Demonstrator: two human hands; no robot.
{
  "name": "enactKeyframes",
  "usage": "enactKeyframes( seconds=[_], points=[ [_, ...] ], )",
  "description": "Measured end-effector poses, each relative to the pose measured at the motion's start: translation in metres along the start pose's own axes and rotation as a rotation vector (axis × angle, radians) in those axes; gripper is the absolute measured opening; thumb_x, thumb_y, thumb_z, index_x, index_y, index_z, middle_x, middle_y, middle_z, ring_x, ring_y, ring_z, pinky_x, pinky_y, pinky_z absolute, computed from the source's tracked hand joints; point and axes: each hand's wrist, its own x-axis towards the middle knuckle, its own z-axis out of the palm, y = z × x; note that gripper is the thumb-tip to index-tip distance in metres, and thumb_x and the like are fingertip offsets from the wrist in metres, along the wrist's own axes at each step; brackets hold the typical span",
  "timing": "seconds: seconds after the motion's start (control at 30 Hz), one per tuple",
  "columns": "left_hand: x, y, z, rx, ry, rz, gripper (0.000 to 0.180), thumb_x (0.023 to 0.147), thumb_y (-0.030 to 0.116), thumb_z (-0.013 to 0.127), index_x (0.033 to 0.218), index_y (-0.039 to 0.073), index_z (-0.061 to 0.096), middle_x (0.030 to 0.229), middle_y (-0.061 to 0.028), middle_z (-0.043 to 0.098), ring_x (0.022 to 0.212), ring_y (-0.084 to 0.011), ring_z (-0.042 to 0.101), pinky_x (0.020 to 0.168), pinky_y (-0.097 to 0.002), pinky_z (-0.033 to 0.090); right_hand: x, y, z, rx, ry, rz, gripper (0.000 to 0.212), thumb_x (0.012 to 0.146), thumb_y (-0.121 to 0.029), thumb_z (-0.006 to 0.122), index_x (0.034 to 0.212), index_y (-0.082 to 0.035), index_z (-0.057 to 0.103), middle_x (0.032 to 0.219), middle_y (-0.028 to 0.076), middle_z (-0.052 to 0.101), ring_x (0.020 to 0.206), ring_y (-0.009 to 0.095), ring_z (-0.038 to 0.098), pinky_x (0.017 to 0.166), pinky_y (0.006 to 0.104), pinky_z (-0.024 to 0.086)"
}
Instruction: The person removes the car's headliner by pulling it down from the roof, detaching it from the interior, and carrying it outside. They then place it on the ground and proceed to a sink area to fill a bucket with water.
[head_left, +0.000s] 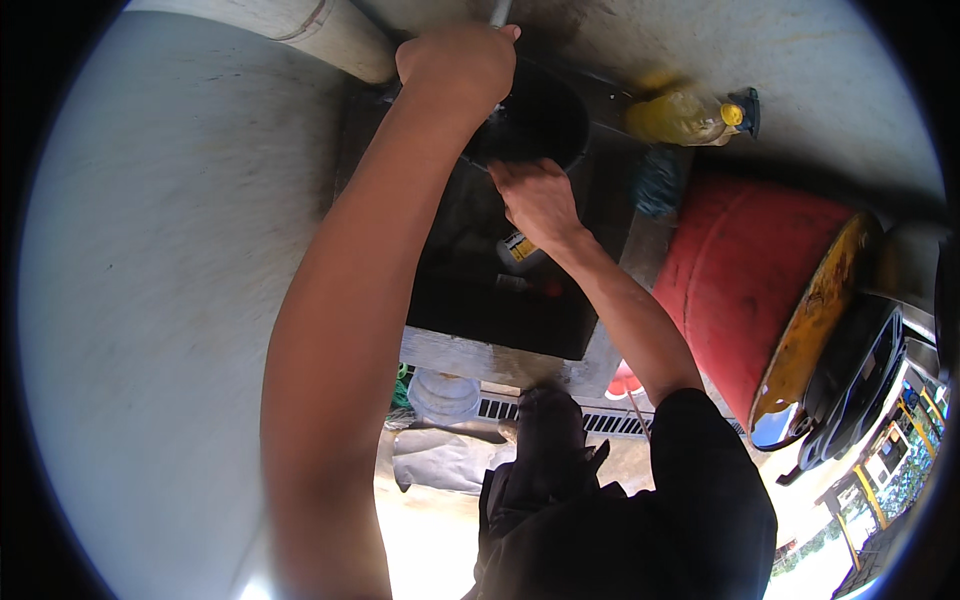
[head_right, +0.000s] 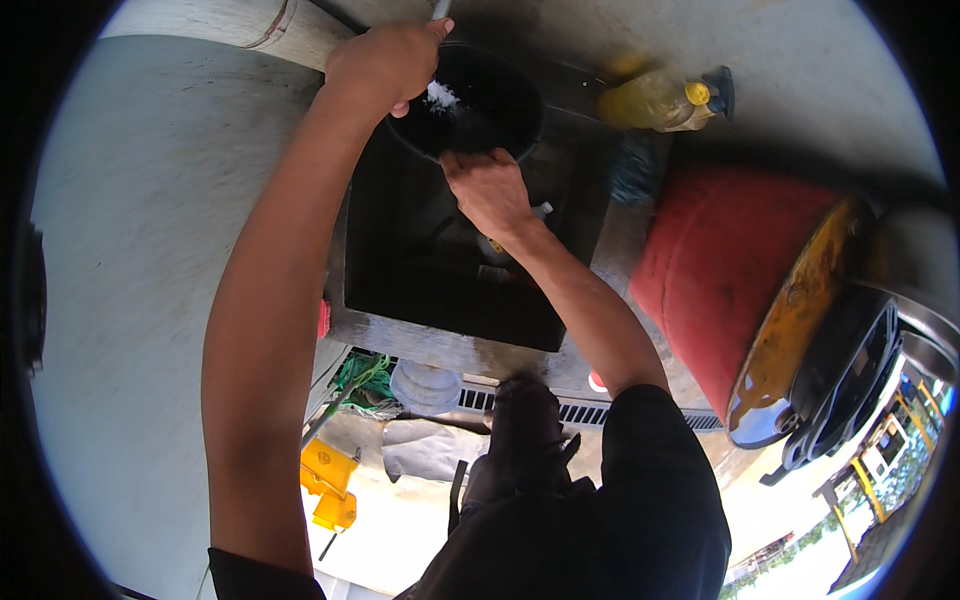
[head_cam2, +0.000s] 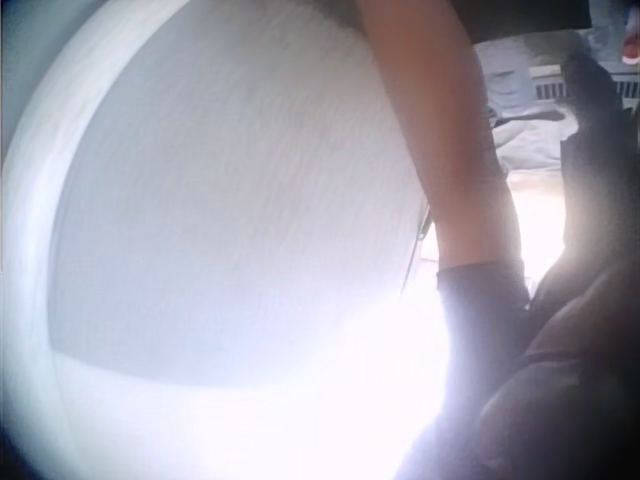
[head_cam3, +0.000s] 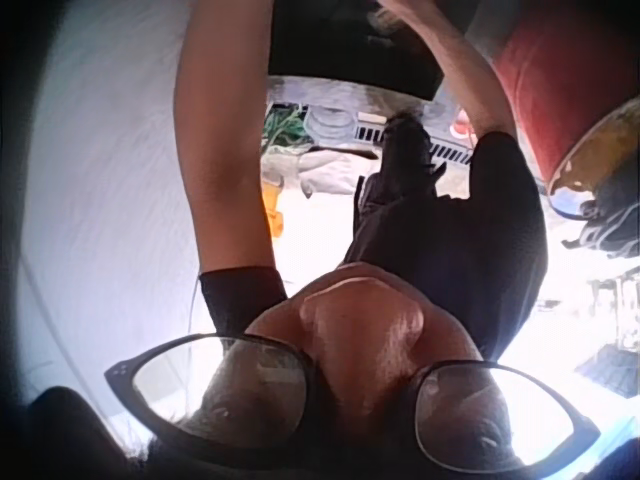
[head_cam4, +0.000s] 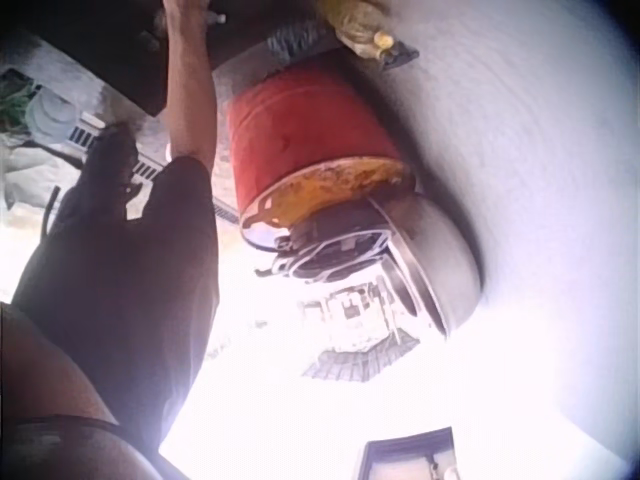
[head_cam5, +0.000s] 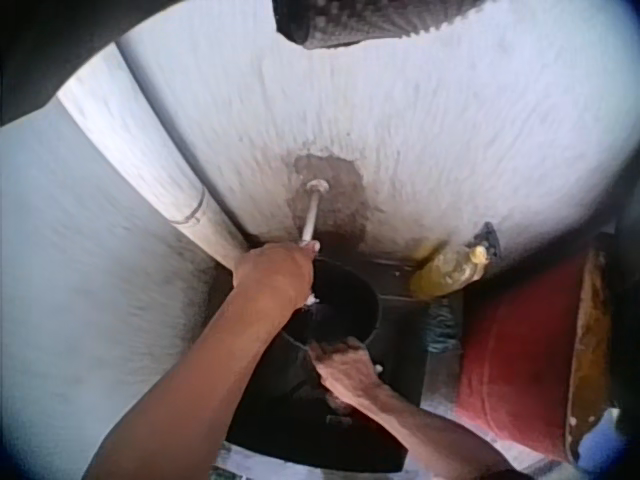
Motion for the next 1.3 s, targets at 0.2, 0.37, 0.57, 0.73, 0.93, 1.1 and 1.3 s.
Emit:
enactKeyframes(
  seconds=[0.2, 0.37, 0.57, 0.73, 0.93, 1.1, 1.3],
  points=[
    [0.000, 0.000, -0.004, 0.048, -0.076, -0.017, 0.044, 0.115, 0.031, 0.028, 0.149, 0.028, 0.056, 0.070, -0.0011, 0.072, 0.074, -0.0147, 0.074, 0.079, -0.0382, 0.056, -0.001, 0.008, -0.002, -0.035, 0.035, -0.076, 0.025, 0.074, -0.005, 0.073, 0.097, -0.010, 0.066, 0.077, 0.000, 0.069, 0.078, 0.018, 0.072, 0.073, 0.0344, 0.049],
    [-0.001, 0.002, -0.007, -0.005, -0.068, -0.044, 0.052, 0.115, 0.044, 0.026, 0.129, 0.019, 0.070, 0.069, -0.0014, 0.072, 0.076, -0.0166, 0.075, 0.079, -0.0390, 0.055, 0.003, 0.012, -0.001, -0.057, 0.062, -0.127, 0.023, 0.075, -0.005, 0.072, 0.097, -0.011, 0.066, 0.077, 0.000, 0.068, 0.077, 0.017, 0.071, 0.073, 0.0347, 0.049],
    [-0.001, 0.000, 0.000, -0.069, -0.004, -0.047, 0.058, 0.115, 0.045, 0.026, 0.112, 0.014, 0.076, 0.068, -0.0008, 0.072, 0.081, -0.0164, 0.075, 0.078, -0.0392, 0.056, 0.007, 0.017, -0.002, -0.061, 0.010, -0.144, 0.030, 0.073, -0.005, 0.073, 0.102, -0.011, 0.067, 0.081, 0.001, 0.070, 0.082, 0.018, 0.072, 0.078, 0.0354, 0.049],
    [-0.004, 0.013, 0.003, -0.024, 0.045, -0.129, 0.052, 0.114, 0.039, 0.031, 0.114, 0.015, 0.077, 0.088, -0.0052, 0.078, 0.093, -0.0209, 0.077, 0.082, -0.0414, 0.059, 0.007, 0.016, -0.004, -0.053, -0.068, -0.153, 0.045, 0.069, -0.004, 0.078, 0.112, -0.009, 0.066, 0.088, 0.003, 0.071, 0.088, 0.020, 0.072, 0.087, 0.0373, 0.050],
    [-0.007, 0.012, 0.002, -0.034, 0.053, -0.088, 0.049, 0.114, 0.038, 0.033, 0.118, 0.014, 0.076, 0.114, -0.0099, 0.078, 0.107, -0.0289, 0.076, 0.087, -0.0469, 0.060, 0.007, 0.019, -0.001, -0.078, -0.040, -0.185, 0.031, 0.069, -0.005, 0.075, 0.100, -0.009, 0.068, 0.085, 0.001, 0.070, 0.085, 0.018, 0.072, 0.082, 0.0354, 0.048],
    [-0.010, 0.014, -0.005, -0.011, 0.003, -0.089, 0.050, 0.114, 0.038, 0.033, 0.120, 0.013, 0.076, 0.115, -0.0080, 0.078, 0.107, -0.0289, 0.075, 0.088, -0.0478, 0.059, 0.005, 0.020, 0.003, -0.058, -0.022, -0.191, 0.035, 0.066, -0.007, 0.079, 0.100, -0.010, 0.068, 0.084, 0.002, 0.071, 0.085, 0.019, 0.072, 0.082, 0.0351, 0.047],
    [-0.010, 0.013, -0.004, -0.029, 0.040, -0.088, 0.054, 0.115, 0.039, 0.030, 0.121, 0.011, 0.075, 0.115, -0.0094, 0.078, 0.107, -0.0291, 0.075, 0.089, -0.0480, 0.059, 0.005, 0.024, 0.010, -0.047, -0.040, -0.184, 0.035, 0.066, -0.008, 0.080, 0.099, -0.011, 0.067, 0.082, 0.002, 0.072, 0.084, 0.018, 0.072, 0.082, 0.0348, 0.048]
  ],
)
